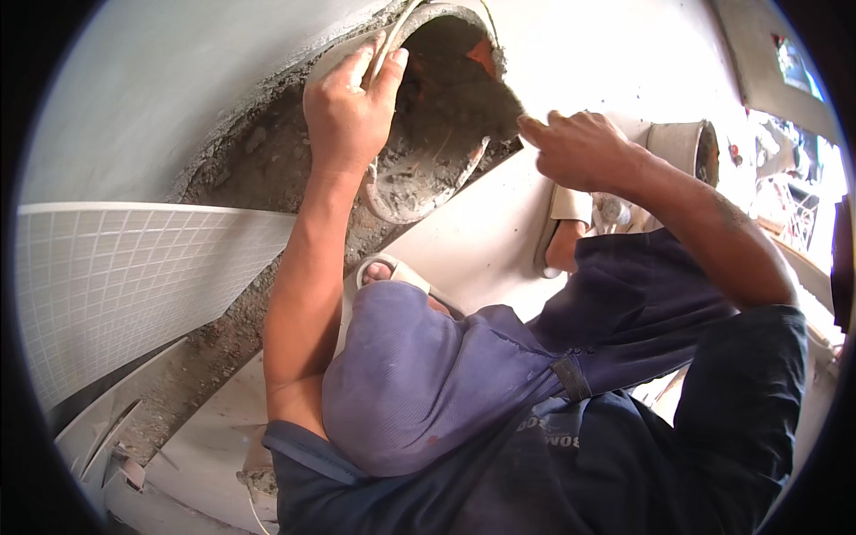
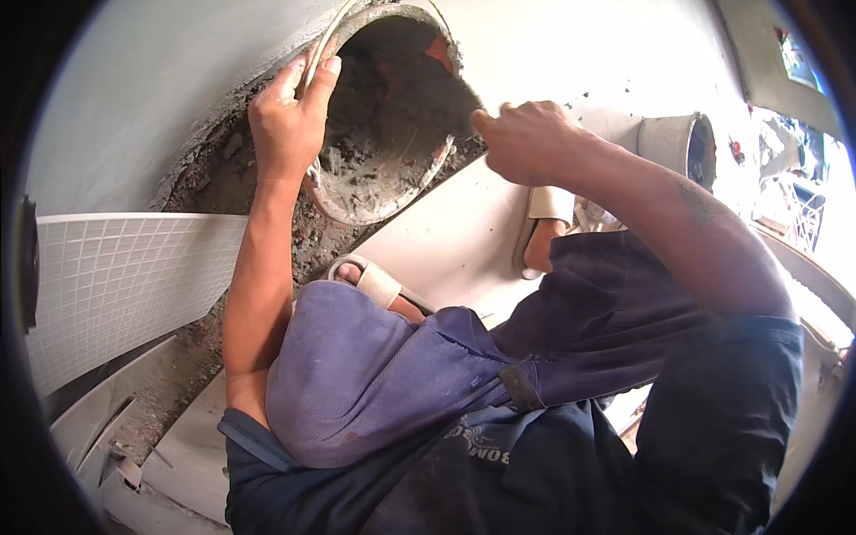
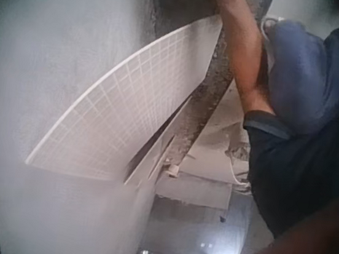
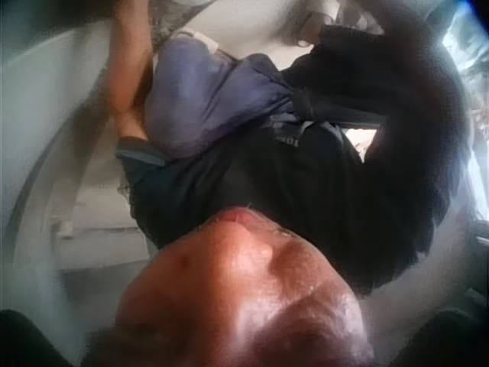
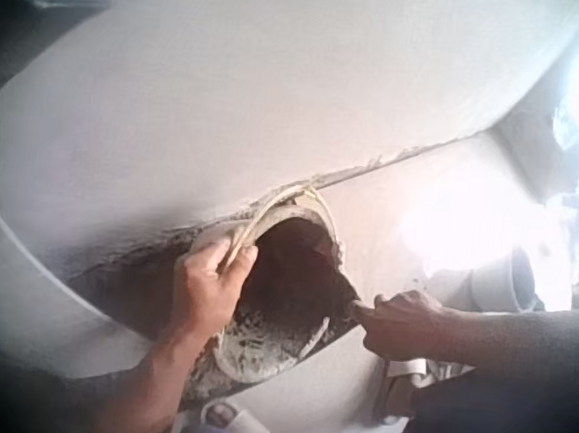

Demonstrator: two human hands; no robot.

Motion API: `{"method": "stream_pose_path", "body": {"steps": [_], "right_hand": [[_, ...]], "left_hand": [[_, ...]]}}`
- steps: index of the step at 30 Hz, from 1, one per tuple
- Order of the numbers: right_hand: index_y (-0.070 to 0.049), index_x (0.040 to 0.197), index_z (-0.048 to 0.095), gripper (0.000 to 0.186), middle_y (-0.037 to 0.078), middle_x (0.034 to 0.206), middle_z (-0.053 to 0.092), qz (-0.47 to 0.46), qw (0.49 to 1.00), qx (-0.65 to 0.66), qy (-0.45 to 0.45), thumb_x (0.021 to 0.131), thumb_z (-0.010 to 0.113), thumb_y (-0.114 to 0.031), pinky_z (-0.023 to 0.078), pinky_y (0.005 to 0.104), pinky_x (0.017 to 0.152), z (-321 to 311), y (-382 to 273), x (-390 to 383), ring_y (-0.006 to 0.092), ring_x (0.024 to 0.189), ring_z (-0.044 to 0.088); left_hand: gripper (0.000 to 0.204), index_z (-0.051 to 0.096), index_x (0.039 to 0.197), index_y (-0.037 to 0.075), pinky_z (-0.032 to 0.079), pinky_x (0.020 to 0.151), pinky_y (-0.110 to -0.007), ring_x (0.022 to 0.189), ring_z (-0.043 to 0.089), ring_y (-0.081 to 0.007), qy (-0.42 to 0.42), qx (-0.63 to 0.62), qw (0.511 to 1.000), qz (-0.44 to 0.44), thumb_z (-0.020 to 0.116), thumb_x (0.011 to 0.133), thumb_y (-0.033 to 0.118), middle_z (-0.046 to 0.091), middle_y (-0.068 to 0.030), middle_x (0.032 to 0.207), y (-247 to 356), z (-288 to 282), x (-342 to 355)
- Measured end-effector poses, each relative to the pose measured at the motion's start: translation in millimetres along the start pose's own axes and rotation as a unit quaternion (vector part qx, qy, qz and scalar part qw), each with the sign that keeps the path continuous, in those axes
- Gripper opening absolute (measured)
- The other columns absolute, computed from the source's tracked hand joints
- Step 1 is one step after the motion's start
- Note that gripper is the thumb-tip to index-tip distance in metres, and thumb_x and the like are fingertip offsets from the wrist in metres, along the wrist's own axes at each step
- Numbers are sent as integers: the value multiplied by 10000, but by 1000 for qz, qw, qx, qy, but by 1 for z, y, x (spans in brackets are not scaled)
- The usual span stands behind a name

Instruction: The person spreads cement on the floor using a trowel, places a ceramic tile, and taps it into place with a rubber mallet. The person repeats this process for multiple tiles, adjusting alignment and smoothing the cement as needed.

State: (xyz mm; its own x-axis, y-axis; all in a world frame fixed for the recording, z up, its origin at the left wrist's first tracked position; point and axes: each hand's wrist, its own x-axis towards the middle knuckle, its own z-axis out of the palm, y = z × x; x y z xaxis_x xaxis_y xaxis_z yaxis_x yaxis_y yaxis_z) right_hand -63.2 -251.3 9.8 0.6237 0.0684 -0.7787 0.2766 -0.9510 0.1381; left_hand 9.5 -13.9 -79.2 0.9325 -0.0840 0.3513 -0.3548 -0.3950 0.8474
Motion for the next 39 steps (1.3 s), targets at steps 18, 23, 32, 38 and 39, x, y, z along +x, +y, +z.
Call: {"method": "stream_pose_path", "body": {"steps": [18, 23, 32, 38, 39], "right_hand": [[62, 1361, 290, 692, 186, 888, 607, -92, 592, 768, -228, 802, 609, -191, 538, 370, 563, 72, -157, 15, 241, 627, 662], [53, 1386, 283, 666, 112, 810, 572, -173, 490, 829, -204, 822, 575, -146, 512, 315, 506, 44, -134, 5, 190, 570, 627], [-43, 1138, 531, 337, 197, 893, 582, -213, 906, 302, 207, 858, 510, -229, 528, 485, 656, 33, -52, 42, 354, 729, 661], [17, 1022, 599, 289, 221, 1031, 560, -156, 958, 195, 139, 874, 538, -223, 495, 479, 851, -37, 8, 28, 369, 951, 611], [22, 976, 608, 288, 219, 1002, 585, -136, 972, 170, 84, 879, 531, -238, 497, 474, 846, -59, 13, 33, 369, 943, 616]], "left_hand": [[324, 691, 1126, -8, 416, 630, -184, 705, 527, -20, 52, -127, 978, -158, 703, 906, 230, 630, 33, 780, -32, -60, -13], [392, 643, 1170, -74, 459, 891, -266, 967, 587, -116, 21, -90, 983, -161, 683, 917, 222, 676, -75, 1055, -39, -56, -6], [412, 662, 1133, -52, 464, 858, -271, 930, 581, -108, 53, -45, 977, -201, 671, 927, 305, 677, -56, 993, -39, -57, 12], [483, 665, 1094, -61, 456, 836, -265, 896, 561, -114, 21, -29, 986, -162, 609, 957, 399, 664, -59, 924, -41, -58, 13], [496, 666, 1093, -62, 456, 836, -268, 898, 566, -121, 24, -20, 984, -173, 597, 961, 411, 670, -67, 924, -41, -59, 14]]}}
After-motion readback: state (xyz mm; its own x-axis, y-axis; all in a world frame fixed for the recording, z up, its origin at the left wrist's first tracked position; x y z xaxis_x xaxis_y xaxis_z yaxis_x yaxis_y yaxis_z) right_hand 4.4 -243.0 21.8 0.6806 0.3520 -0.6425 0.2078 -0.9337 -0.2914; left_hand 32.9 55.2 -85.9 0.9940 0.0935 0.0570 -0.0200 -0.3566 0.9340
